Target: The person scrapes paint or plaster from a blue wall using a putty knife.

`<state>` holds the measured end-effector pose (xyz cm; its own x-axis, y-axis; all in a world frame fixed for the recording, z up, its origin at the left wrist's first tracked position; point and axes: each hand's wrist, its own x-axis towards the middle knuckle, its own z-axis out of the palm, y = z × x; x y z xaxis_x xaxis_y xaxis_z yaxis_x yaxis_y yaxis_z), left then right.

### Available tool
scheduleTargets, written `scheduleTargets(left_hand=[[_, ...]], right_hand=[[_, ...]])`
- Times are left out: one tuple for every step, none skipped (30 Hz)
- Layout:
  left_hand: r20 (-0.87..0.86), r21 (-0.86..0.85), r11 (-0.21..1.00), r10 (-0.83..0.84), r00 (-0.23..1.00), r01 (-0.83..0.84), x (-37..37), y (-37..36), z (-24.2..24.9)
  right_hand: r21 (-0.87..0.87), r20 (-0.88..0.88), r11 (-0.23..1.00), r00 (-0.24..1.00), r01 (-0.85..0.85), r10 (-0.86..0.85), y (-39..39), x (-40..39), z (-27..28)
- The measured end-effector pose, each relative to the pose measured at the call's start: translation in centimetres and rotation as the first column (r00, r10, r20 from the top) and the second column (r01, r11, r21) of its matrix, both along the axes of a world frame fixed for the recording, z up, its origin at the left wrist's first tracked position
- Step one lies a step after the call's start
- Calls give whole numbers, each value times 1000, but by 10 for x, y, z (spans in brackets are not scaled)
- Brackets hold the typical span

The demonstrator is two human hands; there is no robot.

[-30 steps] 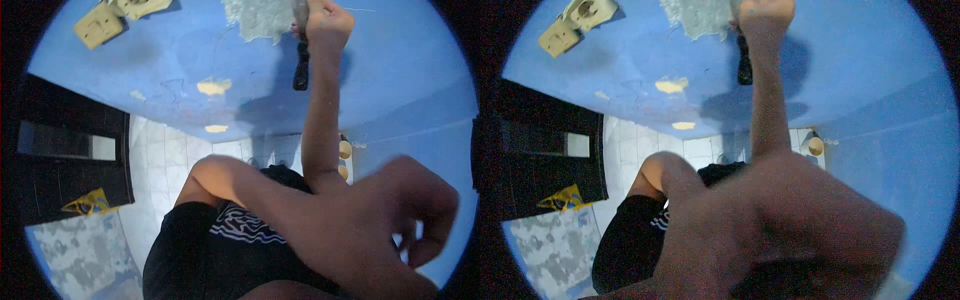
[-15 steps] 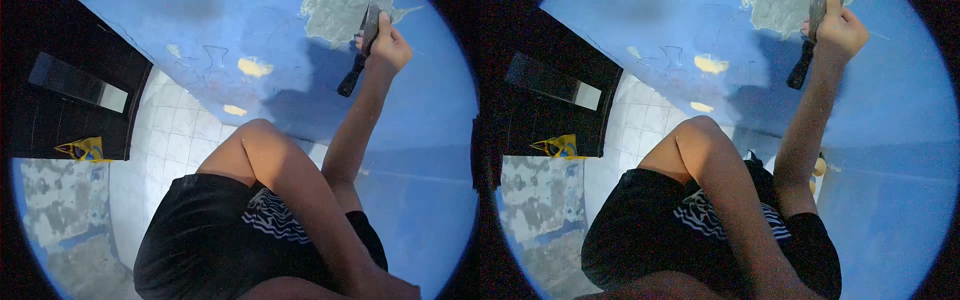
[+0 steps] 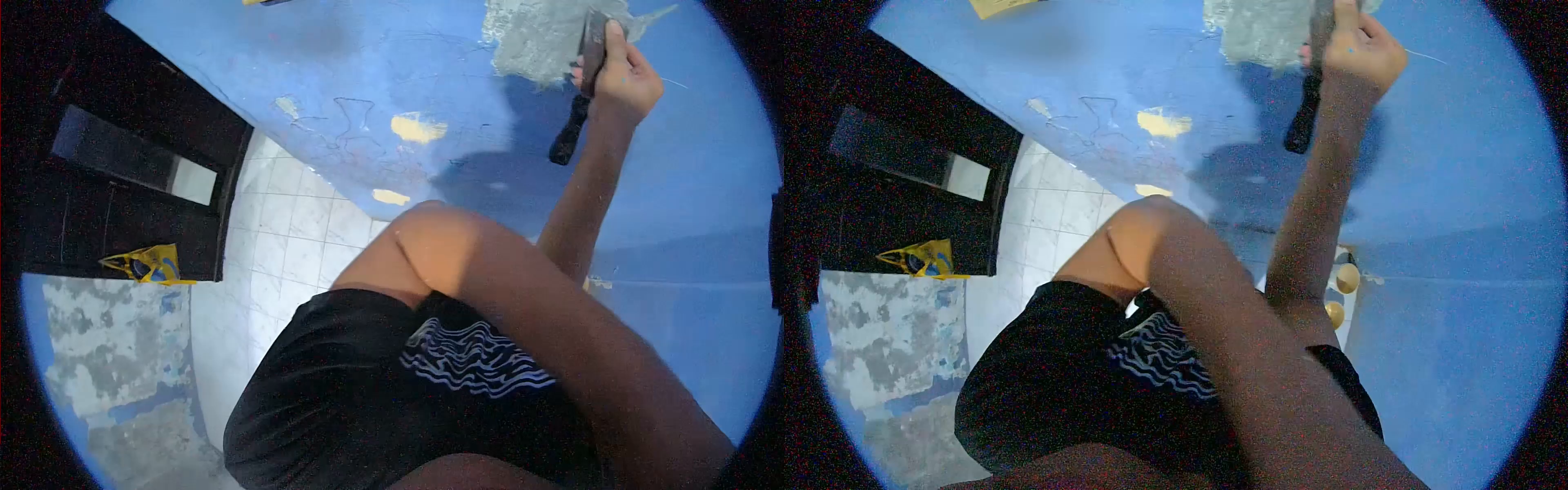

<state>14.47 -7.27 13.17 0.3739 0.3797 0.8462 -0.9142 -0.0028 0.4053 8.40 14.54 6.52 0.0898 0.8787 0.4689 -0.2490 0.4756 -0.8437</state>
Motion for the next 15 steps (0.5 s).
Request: scheduleTargets(left_hand=[[-34, -5, 1000, 14, 999, -14, -3, -1, -2], [-61, -10, 1000, 29, 998, -30, -5, -3, -4], [-89, -8, 999, 40, 995, -41, -6, -3, -6], [-123, 4, 999, 49, 991, -49, -9, -3, -7], [-162, 23, 999, 48, 986, -45, -11, 0, -8], [-193, 38, 999, 35, 981, -28, -10, 1, -9], [-216, 44, 999, 12, 976, -2, -7, 2, -12], [-236, 52, 998, -10, 972, 23, -3, 3, -13], [-264, 64, 997, -34, 964, 53, -1, 5, -16], [-292, 77, 994, -54, 955, 80, 1, 7, -19], [-312, 84, 991, -69, 948, 100, 3, 8, -22], [-330, 88, 989, -84, 940, 119, 4, 9, -26], [-327, 93, 986, -99, 940, 136, 0, 9, -34], [-300, 149, 988, 95, 949, -52, -10, 9, -49], [-263, 201, 952, 278, 924, -230, -23, 12, -64]], right_hand=[[23, 1, 999, 1000, -28, 28, 0, -3, -5], [47, 9, 997, 998, -57, 56, -2, -5, -8], [47, 4, 996, 997, -73, 73, -4, -3, -9], [30, 43, 997, 997, -71, 70, -6, 0, -5], [22, 78, 998, 995, -56, 54, -4, 0, 1], [29, 21, 998, 998, -52, 51, -2, -4, 2], [35, 20, 999, 999, -32, 31, -2, -4, 3], [66, 23, 998, 999, -25, 23, -3, -3, 5], [103, 18, 995, 1000, -14, 12, -2, -3, 7], [54, 30, 997, 998, -61, 60, -1, -1, 6], [61, 33, 997, 998, -47, 45, -1, -2, 3], [50, -10, 998, 999, -37, 38, -2, -4, 0], [41, -54, 999, 998, -23, 25, -2, -6, -3], [50, -68, 998, 997, -39, 42, 0, -6, -3], [61, -67, 998, 998, -9, 13, 4, -6, 2]])
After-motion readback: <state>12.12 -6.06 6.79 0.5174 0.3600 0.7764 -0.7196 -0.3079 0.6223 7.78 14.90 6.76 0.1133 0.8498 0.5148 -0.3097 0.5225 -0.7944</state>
